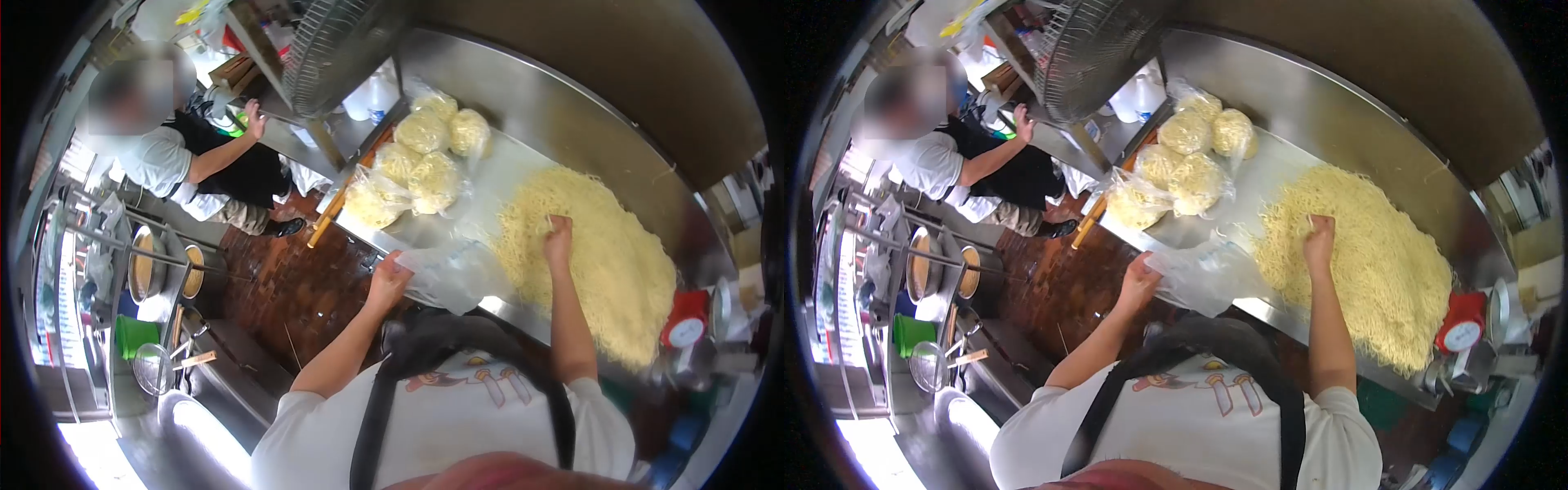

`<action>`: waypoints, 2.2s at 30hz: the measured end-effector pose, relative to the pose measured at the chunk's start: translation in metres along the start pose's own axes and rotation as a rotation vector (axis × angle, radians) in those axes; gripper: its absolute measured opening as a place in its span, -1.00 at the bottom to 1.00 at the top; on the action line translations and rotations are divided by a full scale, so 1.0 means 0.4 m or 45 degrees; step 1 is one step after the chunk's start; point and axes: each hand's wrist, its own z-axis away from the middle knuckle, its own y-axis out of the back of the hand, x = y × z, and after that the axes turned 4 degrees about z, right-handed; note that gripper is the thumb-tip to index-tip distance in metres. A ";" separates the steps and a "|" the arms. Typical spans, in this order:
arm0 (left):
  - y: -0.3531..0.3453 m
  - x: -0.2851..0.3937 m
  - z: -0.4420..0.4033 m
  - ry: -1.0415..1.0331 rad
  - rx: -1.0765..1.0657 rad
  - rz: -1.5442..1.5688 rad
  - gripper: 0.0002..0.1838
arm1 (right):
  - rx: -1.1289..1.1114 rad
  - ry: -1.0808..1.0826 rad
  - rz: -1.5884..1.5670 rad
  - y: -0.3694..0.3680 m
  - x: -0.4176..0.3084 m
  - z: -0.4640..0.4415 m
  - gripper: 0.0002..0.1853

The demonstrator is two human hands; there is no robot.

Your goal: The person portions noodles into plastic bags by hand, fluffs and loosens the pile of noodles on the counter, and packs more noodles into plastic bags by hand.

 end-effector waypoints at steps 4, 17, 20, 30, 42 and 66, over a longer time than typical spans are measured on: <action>-0.012 0.044 0.011 -0.013 0.054 -0.156 -0.76 | -0.022 -0.068 -0.007 0.004 -0.001 0.008 -0.59; -0.017 0.044 -0.014 -0.007 -0.014 -0.211 -0.69 | -0.189 -0.143 0.103 0.019 0.043 -0.013 -0.61; -0.037 0.071 -0.014 0.034 -0.021 -0.220 -0.70 | -0.252 -0.084 0.207 -0.023 0.086 0.016 -0.63; 0.001 0.019 -0.019 -0.134 0.013 -0.344 -0.71 | -0.528 -0.294 0.354 -0.028 0.060 0.030 -0.77; 0.003 -0.007 -0.031 -0.082 0.036 -0.334 -0.67 | -0.518 -0.276 0.540 -0.101 0.131 0.059 -0.65; -0.074 0.101 0.007 -0.029 -0.005 -0.186 -0.88 | -0.437 -0.279 0.160 -0.100 0.142 0.146 -0.38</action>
